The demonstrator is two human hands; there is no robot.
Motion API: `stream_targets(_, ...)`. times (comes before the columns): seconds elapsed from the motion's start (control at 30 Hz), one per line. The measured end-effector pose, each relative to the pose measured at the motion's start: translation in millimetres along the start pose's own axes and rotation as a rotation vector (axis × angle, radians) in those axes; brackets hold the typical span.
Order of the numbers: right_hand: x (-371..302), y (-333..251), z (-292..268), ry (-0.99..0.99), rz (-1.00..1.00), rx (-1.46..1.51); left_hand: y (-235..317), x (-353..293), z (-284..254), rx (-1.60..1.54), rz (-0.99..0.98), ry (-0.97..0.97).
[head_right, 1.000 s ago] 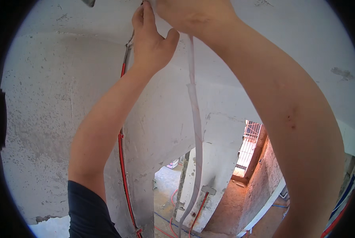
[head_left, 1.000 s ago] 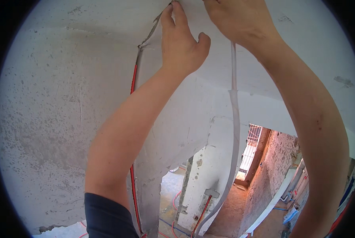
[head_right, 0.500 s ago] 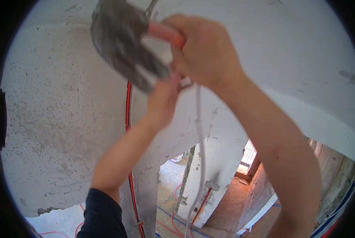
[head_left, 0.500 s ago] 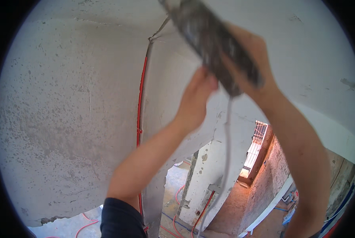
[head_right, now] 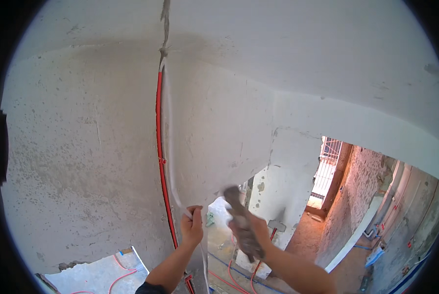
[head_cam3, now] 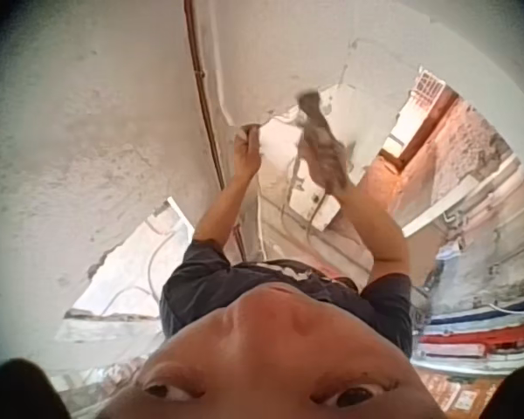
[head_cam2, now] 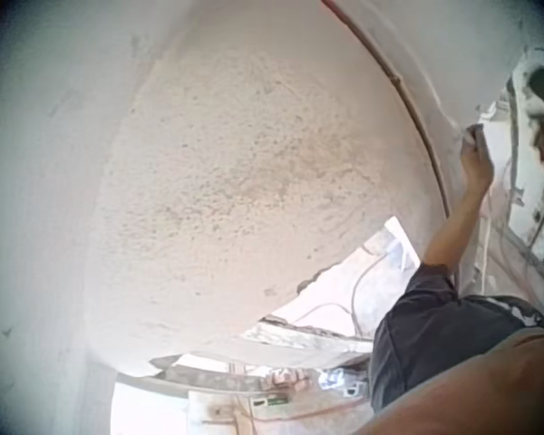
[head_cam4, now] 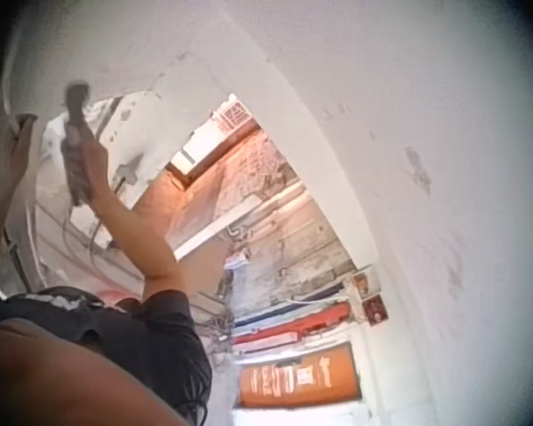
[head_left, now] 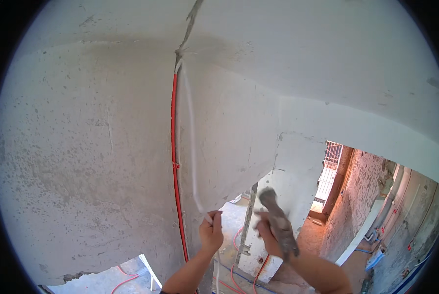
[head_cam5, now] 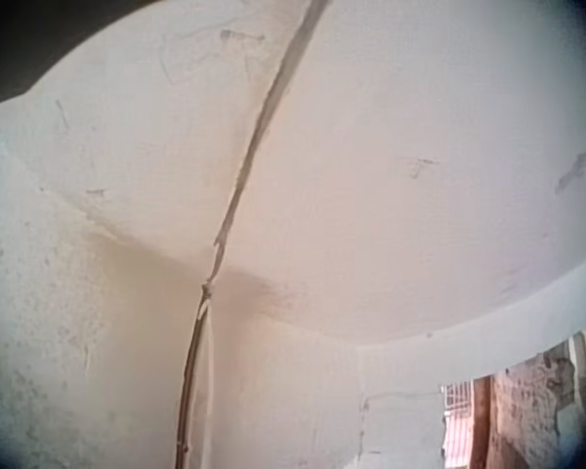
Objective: The person secures conduits into a wall groove using plastic clips and a hammer, trims a conduit near the ceiling with a utility knife, and reaches into a storage bag on a ladder for parts.
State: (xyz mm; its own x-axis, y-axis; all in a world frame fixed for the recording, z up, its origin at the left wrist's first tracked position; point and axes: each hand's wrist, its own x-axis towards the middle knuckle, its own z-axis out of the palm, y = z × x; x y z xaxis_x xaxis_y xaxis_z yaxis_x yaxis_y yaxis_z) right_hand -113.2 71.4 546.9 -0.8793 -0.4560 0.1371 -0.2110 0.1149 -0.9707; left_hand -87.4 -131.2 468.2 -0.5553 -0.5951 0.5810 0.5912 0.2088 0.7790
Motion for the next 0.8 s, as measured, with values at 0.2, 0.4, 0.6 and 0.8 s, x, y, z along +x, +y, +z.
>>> stream_targets(0.2, -50.5, 175.2, -7.9, 0.107, -0.026, -0.057, -53.6, 3.2, -30.0, 0.318, 0.224, 0.199)
stream_targets(0.4, -79.0, 286.6, 4.5, 0.085, 0.127, -0.461, -122.7, -75.3, -43.9, 0.498, 0.261, 0.088)
stream_targets(0.6, -77.4, 285.6, 9.9, -0.145, 0.494, -0.615, -172.4, -201.7, 3.0, -1.13, -1.178, -0.498)
stream_targets(0.8, -114.1, 316.0, 28.9, 0.079, -0.009, -0.302, -205.0, -224.8, 1.6, -0.937, -1.452, -0.485)
